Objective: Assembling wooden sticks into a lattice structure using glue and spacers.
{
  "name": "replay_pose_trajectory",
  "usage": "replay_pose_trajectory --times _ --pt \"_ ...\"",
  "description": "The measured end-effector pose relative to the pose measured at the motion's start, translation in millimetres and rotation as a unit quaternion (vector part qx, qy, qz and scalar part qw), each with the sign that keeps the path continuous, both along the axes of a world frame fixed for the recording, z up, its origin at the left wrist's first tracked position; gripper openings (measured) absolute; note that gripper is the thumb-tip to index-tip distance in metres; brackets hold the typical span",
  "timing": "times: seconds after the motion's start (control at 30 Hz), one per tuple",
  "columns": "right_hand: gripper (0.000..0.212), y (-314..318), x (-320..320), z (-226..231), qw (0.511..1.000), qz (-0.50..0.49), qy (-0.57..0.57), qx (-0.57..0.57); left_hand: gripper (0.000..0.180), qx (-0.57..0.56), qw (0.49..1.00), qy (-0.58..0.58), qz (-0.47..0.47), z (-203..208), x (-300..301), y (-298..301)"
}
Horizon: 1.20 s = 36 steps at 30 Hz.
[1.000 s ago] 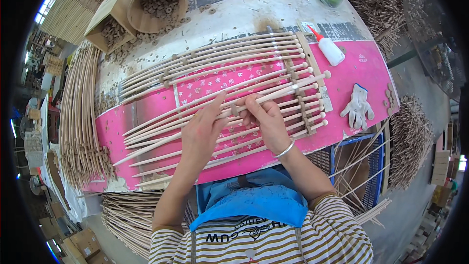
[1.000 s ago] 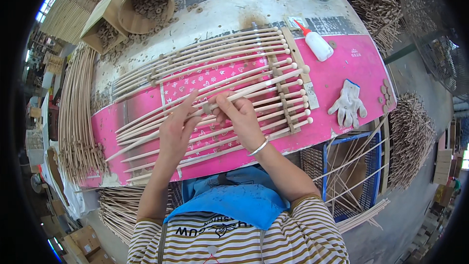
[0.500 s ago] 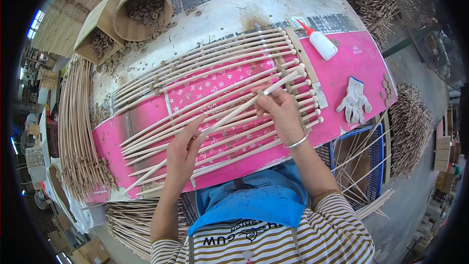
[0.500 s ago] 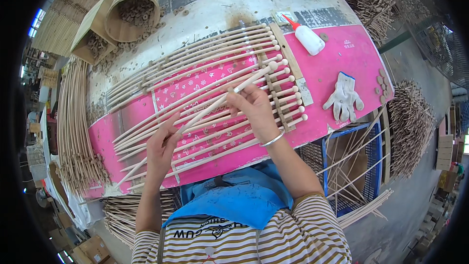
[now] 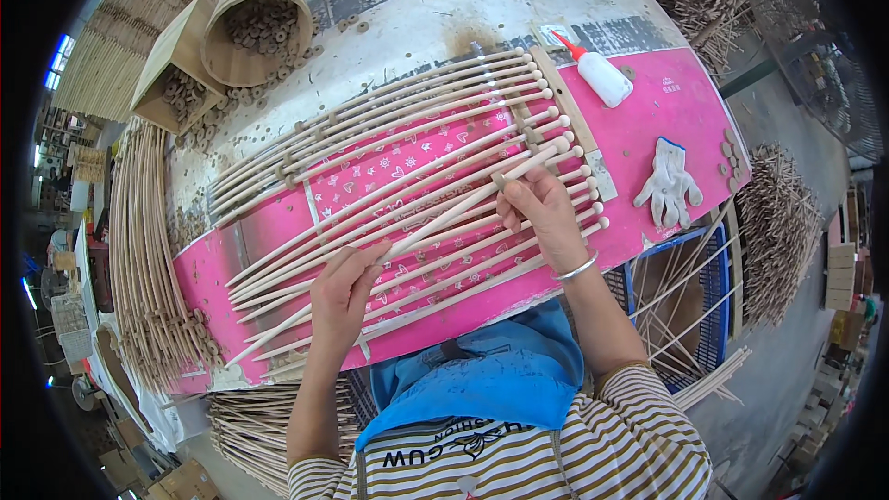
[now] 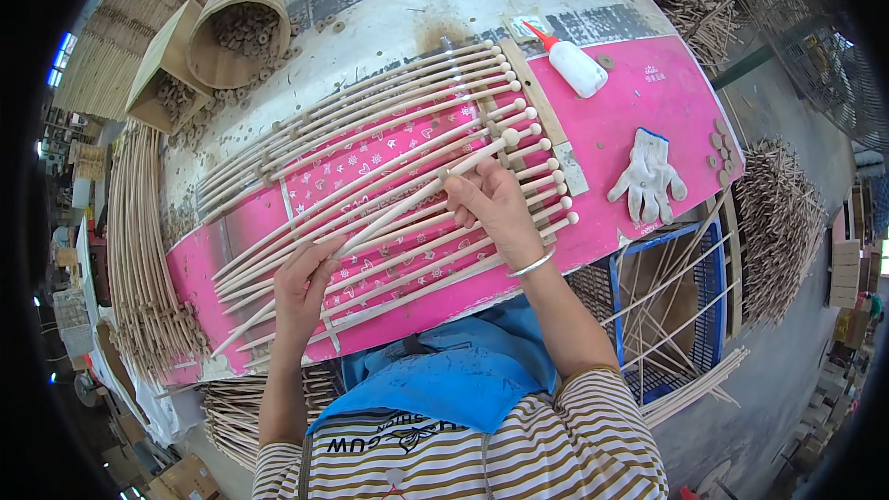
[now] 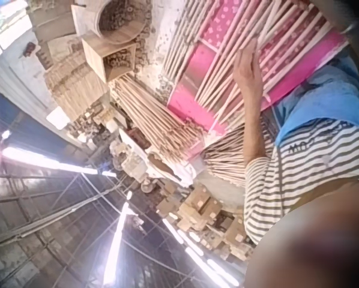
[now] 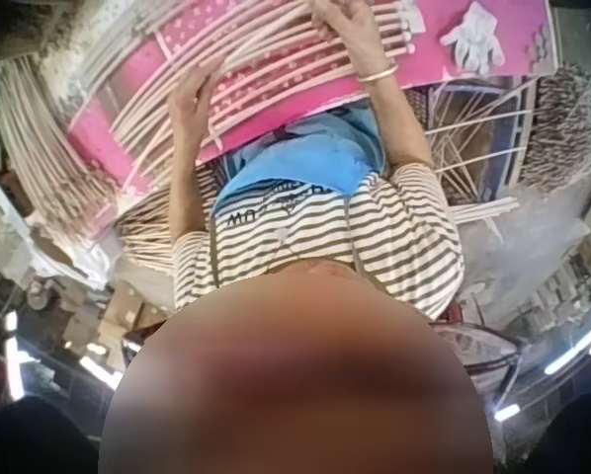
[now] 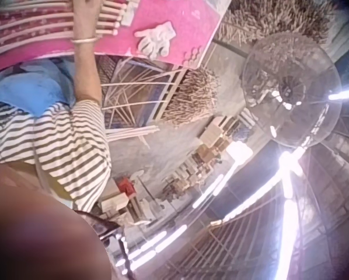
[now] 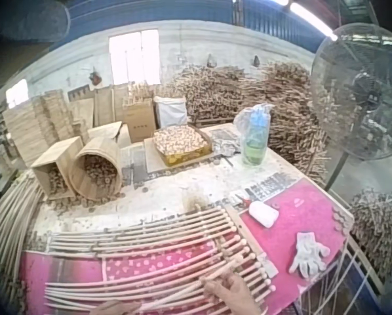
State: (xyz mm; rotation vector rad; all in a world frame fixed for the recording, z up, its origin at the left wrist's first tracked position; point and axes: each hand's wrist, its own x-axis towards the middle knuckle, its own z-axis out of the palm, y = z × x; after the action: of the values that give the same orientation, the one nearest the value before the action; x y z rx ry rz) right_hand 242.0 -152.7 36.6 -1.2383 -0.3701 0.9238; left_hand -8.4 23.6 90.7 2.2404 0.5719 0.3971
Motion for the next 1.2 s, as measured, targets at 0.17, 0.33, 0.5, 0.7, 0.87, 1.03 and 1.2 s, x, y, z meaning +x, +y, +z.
replay_pose_trajectory --times 0.17,0.33,0.5,0.7,0.87,1.03,1.2 --pt "0.028 -8 -3 11 1.000 -0.011 0.018 0.006 0.030 -0.011 1.000 -0.001 0.003 -5 1 0" --pt "0.028 -19 2 1 0.999 -0.027 -0.020 -0.030 0.030 -0.007 1.000 0.014 -0.006 -6 3 -1" --pt "0.026 -21 1 12 0.999 -0.016 -0.028 -0.028 0.029 -0.015 1.000 0.017 -0.007 -9 5 -1" --pt "0.022 -24 6 6 0.998 -0.048 -0.041 -0.027 0.029 -0.023 0.999 0.018 -0.012 -9 11 -2" --pt "0.019 -37 11 4 0.988 -0.074 -0.098 -0.093 0.029 0.005 1.000 0.023 -0.019 -16 19 0" --pt "0.019 -59 26 -1 0.979 -0.160 -0.103 -0.079 0.029 0.108 0.994 -0.006 -0.018 -33 46 8" --pt "0.021 -65 29 -1 0.975 -0.173 -0.115 -0.082 0.030 0.154 0.988 -0.026 -0.005 -46 78 11"
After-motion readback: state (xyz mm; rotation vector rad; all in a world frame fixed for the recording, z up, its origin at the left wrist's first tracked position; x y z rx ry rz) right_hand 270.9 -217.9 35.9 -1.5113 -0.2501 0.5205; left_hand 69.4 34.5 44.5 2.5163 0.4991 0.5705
